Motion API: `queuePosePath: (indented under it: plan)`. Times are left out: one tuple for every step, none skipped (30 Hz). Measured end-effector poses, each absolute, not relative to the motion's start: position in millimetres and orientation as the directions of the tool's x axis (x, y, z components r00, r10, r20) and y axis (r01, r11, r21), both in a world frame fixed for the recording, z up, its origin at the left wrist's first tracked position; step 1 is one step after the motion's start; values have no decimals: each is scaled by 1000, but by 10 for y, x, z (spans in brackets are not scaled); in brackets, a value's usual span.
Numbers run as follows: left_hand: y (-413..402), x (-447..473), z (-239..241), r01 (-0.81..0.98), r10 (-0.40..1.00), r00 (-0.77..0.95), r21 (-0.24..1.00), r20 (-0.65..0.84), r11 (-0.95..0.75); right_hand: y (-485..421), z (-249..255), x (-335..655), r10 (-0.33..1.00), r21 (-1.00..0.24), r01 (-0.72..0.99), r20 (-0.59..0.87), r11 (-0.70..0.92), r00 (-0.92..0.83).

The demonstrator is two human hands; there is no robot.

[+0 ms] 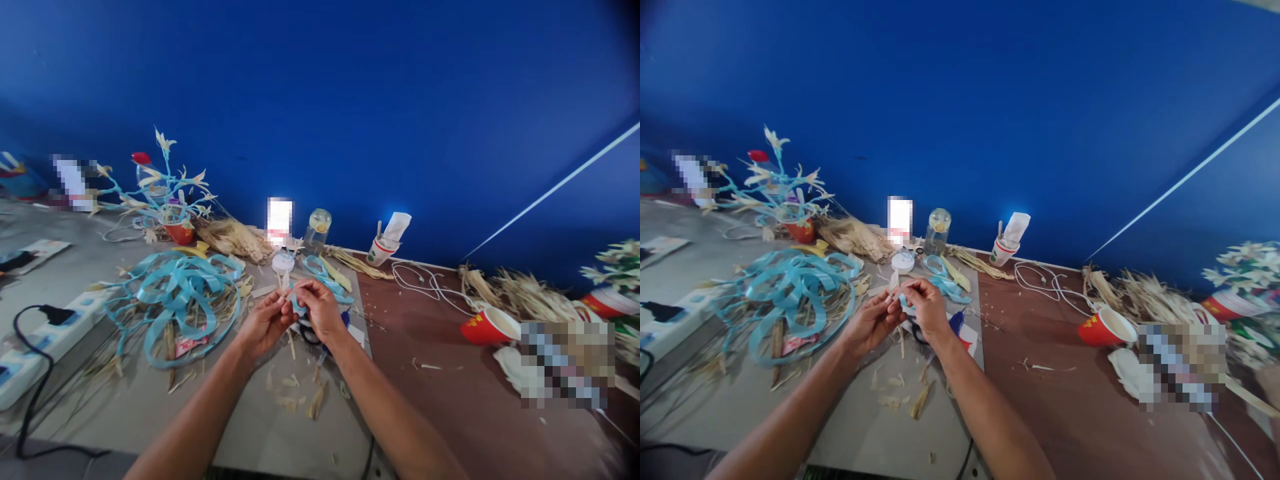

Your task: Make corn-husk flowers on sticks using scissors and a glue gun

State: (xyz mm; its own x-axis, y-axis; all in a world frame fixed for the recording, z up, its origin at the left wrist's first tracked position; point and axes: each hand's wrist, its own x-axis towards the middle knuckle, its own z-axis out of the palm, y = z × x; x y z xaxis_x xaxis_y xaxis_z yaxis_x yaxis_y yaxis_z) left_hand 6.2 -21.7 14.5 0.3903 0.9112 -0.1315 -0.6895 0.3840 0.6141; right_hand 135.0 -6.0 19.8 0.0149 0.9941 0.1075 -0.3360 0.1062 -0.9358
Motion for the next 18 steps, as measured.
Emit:
queuePosePath:
  plan:
    - [-223,61,147,-685,902,414,611,-123,397,-64,196,1360,994,-933,-342,110,109,16]
    - [-229,60,148,-682,893,435,607,-111,408,-66,196,1371,994,-931,-349,112,110,14]
    - [-236,60,149,-680,886,453,603,-100,416,-67,197,1382,994,-928,-356,111,107,8]
    - [-242,60,151,-679,879,468,600,-90,423,-69,199,1394,994,-926,-364,108,102,3]
    - [-249,61,154,-677,873,480,598,-84,429,-70,202,1405,995,-924,-370,104,95,-3]
    - [-255,62,158,-673,868,490,597,-82,437,-74,206,1416,995,-923,-375,99,88,-11]
    - [-261,63,161,-667,862,499,598,-84,445,-78,211,1425,995,-922,-380,96,81,-20]
    - [-265,64,164,-661,857,508,599,-86,452,-84,217,1432,995,-920,-386,94,75,-32]
    - [-267,64,164,-655,852,516,601,-86,458,-91,224,1437,994,-917,-394,94,67,-50]
    - [-269,62,163,-652,849,522,602,-84,460,-98,232,1439,993,-913,-404,97,61,-71]
    - [-269,60,158,-650,848,524,605,-82,460,-104,240,1440,990,-908,-416,103,55,-93]
    - [-269,56,153,-650,849,523,608,-79,457,-109,248,1440,987,-902,-429,111,53,-112]
    - [-268,51,146,-649,851,520,612,-77,452,-113,257,1439,984,-896,-440,123,55,-129]
    - [-267,46,139,-646,851,519,617,-77,450,-116,266,1437,980,-891,-449,141,64,-140]
    - [-266,41,133,-640,850,522,622,-78,450,-118,275,1436,976,-887,-454,162,81,-144]
    - [-265,35,128,-634,846,527,627,-79,453,-120,284,1434,972,-885,-455,184,100,-144]
    - [-264,30,124,-628,841,535,629,-79,459,-121,293,1434,969,-884,-453,200,116,-143]
    - [-263,26,122,-622,836,542,631,-80,464,-123,300,1433,967,-884,-450,211,127,-142]
